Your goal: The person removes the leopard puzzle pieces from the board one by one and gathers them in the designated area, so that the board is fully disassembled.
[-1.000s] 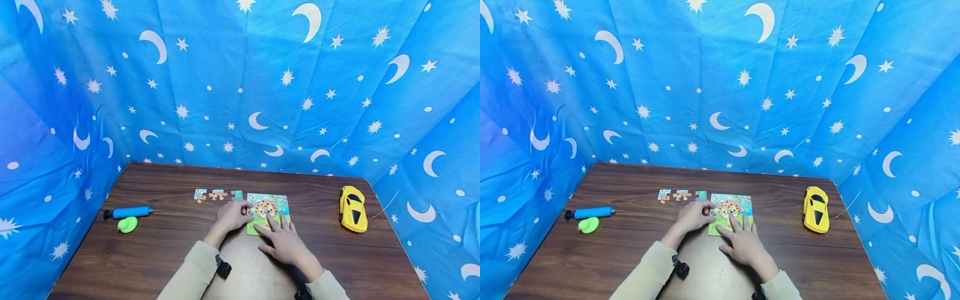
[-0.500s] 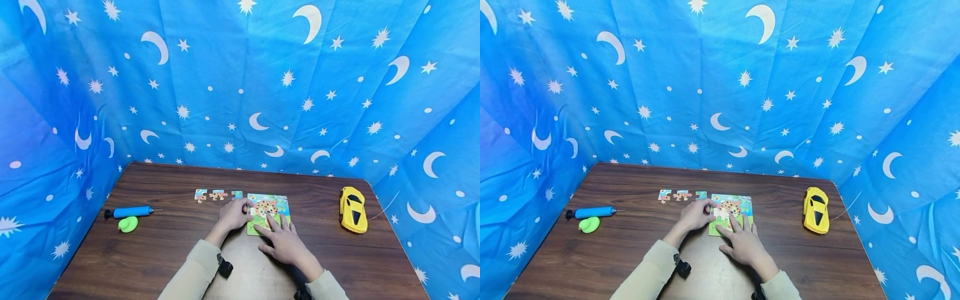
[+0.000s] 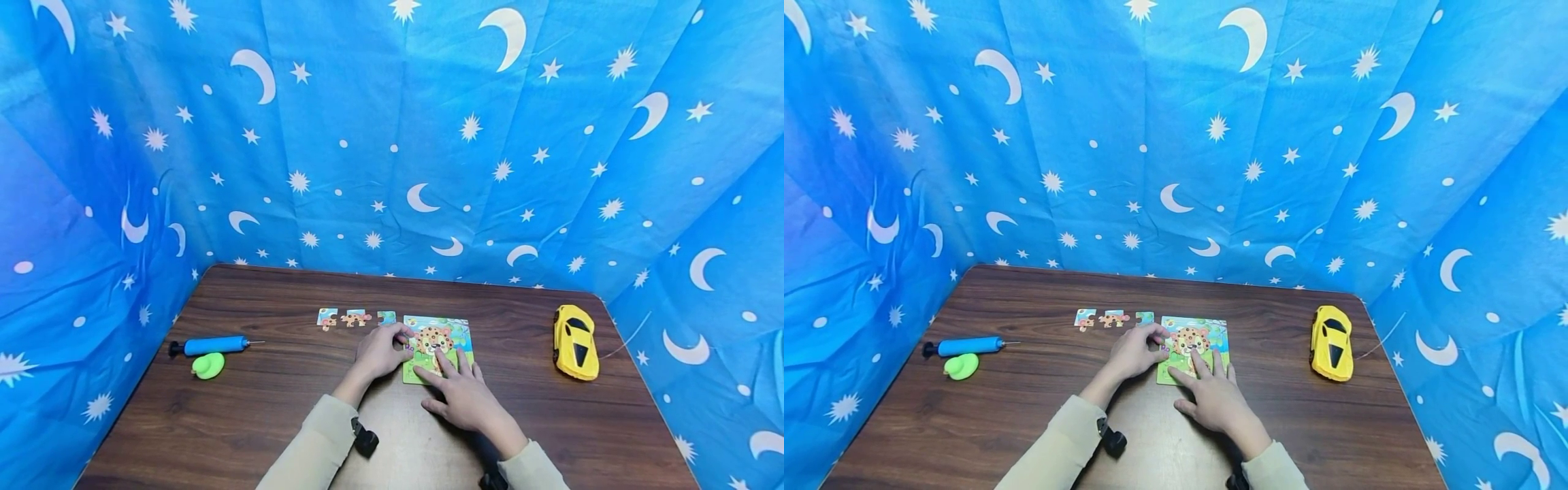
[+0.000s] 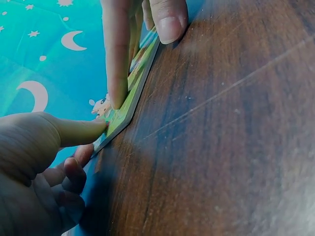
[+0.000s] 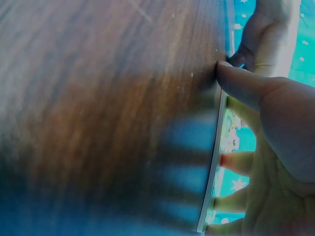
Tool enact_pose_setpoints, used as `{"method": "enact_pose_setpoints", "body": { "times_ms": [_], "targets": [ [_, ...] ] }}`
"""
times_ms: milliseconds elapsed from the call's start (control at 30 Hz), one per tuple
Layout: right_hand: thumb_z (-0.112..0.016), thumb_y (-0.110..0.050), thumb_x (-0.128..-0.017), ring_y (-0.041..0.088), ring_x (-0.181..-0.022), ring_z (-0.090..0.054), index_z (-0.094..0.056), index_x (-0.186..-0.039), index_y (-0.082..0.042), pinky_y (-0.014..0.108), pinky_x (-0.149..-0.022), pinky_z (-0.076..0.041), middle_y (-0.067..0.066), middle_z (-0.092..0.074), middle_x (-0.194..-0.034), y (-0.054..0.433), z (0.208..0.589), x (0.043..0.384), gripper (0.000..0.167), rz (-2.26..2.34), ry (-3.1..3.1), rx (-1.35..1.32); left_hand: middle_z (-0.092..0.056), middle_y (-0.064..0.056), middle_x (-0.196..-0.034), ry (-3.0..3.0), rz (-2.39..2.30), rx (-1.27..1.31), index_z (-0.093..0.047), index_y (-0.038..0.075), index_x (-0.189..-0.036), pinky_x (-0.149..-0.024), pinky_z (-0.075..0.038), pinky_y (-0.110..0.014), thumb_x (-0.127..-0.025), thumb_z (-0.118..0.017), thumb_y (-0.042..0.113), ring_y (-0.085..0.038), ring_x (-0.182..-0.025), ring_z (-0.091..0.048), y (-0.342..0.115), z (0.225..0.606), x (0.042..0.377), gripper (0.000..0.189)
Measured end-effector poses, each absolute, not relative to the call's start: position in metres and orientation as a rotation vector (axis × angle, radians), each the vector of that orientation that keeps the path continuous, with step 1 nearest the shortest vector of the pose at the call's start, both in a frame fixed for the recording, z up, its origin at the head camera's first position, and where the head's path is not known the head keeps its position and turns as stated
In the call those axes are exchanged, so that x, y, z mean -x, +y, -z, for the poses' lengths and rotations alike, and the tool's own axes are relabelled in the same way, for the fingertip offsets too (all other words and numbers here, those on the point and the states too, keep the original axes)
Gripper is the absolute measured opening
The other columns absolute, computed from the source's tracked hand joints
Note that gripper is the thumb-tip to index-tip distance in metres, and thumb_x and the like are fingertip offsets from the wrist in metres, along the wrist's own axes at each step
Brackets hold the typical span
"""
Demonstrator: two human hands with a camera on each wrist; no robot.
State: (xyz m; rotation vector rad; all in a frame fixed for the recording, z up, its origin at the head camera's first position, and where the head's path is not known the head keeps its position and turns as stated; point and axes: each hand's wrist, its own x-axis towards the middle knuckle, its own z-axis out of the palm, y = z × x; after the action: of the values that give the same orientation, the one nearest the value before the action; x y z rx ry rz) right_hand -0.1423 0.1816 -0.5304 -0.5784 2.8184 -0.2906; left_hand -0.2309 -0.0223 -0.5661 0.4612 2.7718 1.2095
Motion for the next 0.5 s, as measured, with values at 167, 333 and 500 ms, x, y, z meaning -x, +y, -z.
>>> {"method": "enact_pose_setpoints", "body": {
  "times_ms": [167, 333, 500],
  "targets": [
    [-0.061, -0.053, -0.102, 0.061, -0.148, -0.017, -0.05, -0.155, -0.038, 0.078, -0.108, -0.024, 0.017, -0.027, -0.168, 0.1828, 0.5336, 0.1431, 0.056, 0.283, 2.821, 0.593, -0.069, 0.017, -0.088, 2.714, -1.368, -0.478, -0.076, 0.023, -0.108, -0.083, -0.05, -0.039, -0.092, -0.081, 0.021, -0.005, -0.082, -0.064, -0.0234, 0.5687, 0.2319, 0.017],
    [-0.061, -0.053, -0.102, 0.061, -0.147, -0.017, -0.05, -0.155, -0.038, 0.078, -0.108, -0.024, 0.017, -0.027, -0.168, 0.1833, 0.5346, 0.1442, 0.056, 0.288, 2.819, 0.592, -0.069, 0.022, -0.082, 2.73, -1.424, -0.453, -0.077, 0.028, -0.104, -0.077, -0.051, -0.036, -0.094, -0.079, 0.023, -0.001, -0.077, -0.064, -0.0238, 0.5717, 0.2328, 0.011],
    [-0.061, -0.055, -0.101, 0.06, -0.148, -0.015, -0.05, -0.154, -0.039, 0.078, -0.109, -0.023, 0.016, -0.027, -0.168, 0.1827, 0.5348, 0.1446, 0.056, 0.279, 2.815, 0.573, -0.07, 0.022, -0.081, 2.743, -1.438, -0.412, -0.077, 0.031, -0.1, -0.075, -0.051, -0.035, -0.094, -0.079, 0.025, -0.001, -0.076, -0.065, -0.0236, 0.5713, 0.2324, 0.009]
  ]
}}
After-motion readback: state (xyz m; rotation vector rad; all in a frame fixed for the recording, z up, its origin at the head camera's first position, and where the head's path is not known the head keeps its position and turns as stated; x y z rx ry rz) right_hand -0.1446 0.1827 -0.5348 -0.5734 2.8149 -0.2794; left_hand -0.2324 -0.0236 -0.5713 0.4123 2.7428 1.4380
